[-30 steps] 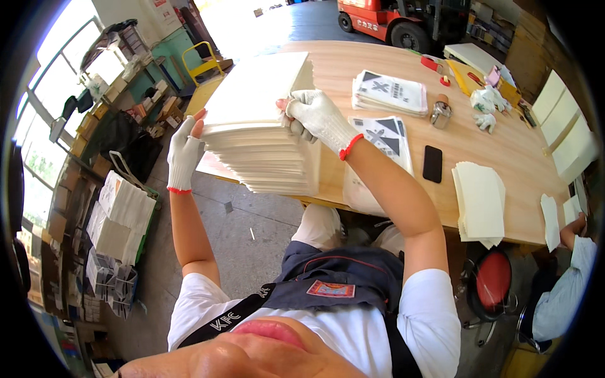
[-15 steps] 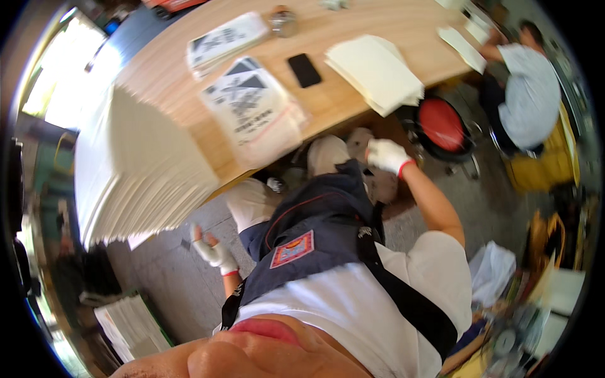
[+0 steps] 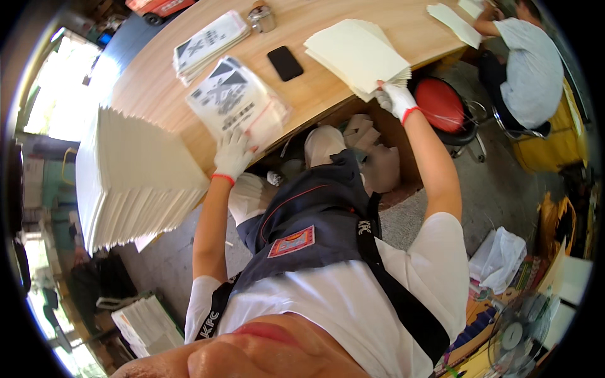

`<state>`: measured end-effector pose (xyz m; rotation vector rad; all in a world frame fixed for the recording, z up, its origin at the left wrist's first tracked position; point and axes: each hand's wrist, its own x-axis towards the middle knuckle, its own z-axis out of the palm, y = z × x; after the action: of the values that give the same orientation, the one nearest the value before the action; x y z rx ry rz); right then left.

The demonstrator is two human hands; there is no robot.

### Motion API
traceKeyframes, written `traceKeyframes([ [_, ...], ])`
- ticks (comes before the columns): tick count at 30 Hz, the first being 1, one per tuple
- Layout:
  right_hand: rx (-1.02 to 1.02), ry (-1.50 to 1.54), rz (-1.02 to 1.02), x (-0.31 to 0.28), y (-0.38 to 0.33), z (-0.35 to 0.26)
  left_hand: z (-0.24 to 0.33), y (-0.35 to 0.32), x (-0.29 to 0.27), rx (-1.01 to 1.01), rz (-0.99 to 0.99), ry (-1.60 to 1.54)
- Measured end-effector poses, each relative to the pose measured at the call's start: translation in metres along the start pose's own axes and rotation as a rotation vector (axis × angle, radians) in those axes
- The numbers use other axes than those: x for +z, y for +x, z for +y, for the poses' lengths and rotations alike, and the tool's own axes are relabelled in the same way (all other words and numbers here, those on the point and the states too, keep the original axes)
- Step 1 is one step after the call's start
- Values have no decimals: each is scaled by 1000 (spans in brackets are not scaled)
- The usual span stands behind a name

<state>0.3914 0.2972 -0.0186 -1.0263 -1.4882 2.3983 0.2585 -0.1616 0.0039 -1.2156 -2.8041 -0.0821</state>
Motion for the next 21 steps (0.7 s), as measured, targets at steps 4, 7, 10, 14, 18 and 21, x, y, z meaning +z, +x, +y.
traceKeyframes([
  [4,58,180,59,9,-9,-5,-1,24,14,-157,118,23],
  [7,132,227,51,36,-63,-7,-4,20,4,-192,103,56],
  [10,-100,143,65,4,-56,7,8,18,-18,-238,-187,26],
  [14,-306,258,-56,-1,-47,15,1,19,-14,-226,-98,9],
  [18,-274,260,-258,46,-96,9,-13,15,-8,-176,8,-86],
  [21,-60,179,-443,60,-114,27,-22,21,4,-177,8,-49],
])
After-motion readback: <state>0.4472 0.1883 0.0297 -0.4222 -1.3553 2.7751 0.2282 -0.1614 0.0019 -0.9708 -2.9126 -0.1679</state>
